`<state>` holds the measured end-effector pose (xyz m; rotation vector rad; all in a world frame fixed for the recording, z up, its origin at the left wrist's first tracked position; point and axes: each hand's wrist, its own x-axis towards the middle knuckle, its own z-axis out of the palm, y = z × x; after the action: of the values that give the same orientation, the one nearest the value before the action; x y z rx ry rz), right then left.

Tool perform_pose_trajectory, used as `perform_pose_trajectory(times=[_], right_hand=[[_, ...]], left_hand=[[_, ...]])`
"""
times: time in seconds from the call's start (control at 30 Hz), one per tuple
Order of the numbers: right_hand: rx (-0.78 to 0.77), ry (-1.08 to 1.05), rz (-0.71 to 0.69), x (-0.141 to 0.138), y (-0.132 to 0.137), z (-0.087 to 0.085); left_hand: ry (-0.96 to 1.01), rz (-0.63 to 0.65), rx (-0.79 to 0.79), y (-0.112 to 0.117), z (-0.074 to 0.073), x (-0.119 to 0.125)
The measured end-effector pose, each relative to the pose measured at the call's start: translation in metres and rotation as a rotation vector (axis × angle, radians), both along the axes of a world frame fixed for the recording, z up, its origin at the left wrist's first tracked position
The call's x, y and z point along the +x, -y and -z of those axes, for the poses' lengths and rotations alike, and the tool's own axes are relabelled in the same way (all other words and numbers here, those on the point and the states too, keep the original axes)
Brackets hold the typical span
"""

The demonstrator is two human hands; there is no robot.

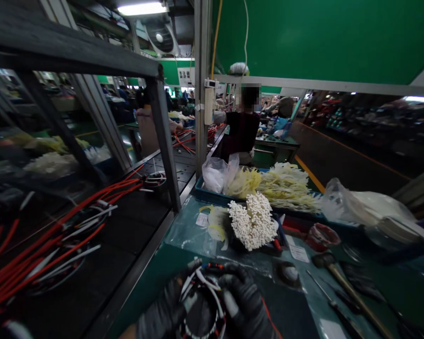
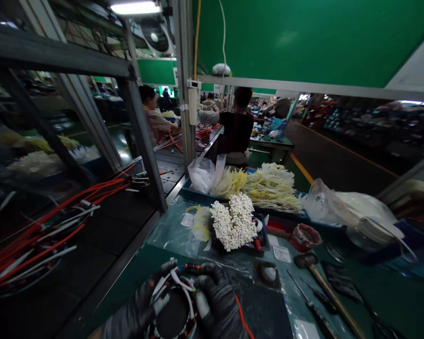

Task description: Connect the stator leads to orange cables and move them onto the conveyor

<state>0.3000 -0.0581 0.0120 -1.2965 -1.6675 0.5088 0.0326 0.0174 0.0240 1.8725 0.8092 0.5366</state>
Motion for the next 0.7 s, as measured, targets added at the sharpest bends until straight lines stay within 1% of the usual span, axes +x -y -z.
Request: perform_pose_trajectory(times=[0.07,0.13,0.27,0.33,0.4,0.47,0.6,0.7], right_hand=[[-0.013,0.037,-0.009,0.003,-0.001,-0.005],[-0.025,0.057,-0.059,0.006,-0.004,-0.012],[-0.038,0.089,-0.123,0.010,-0.007,-0.021],[-0.041,0.097,-0.115,0.011,-0.007,-0.022],[-0.040,0.100,-0.080,0.013,-0.006,-0.020],[-0.038,0.102,-0.044,0.014,-0.004,-0.015],[-0.019,0.056,-0.005,0.014,-0.002,0.002],[0.007,-0.012,0.049,0.013,-0.001,0.016]], left_hand=[[0.012,0.013,-0.038,-0.001,-0.004,-0.004],[-0.022,0.060,-0.025,-0.006,-0.017,-0.010],[-0.167,0.153,0.136,-0.027,-0.049,-0.022],[-0.177,0.199,0.196,-0.036,-0.057,-0.025],[-0.158,0.222,0.218,-0.043,-0.057,-0.025],[-0.149,0.209,0.202,-0.046,-0.053,-0.022],[-0.114,0.204,0.111,-0.046,-0.042,-0.012],[-0.069,0.196,0.088,-0.044,-0.034,-0.006]])
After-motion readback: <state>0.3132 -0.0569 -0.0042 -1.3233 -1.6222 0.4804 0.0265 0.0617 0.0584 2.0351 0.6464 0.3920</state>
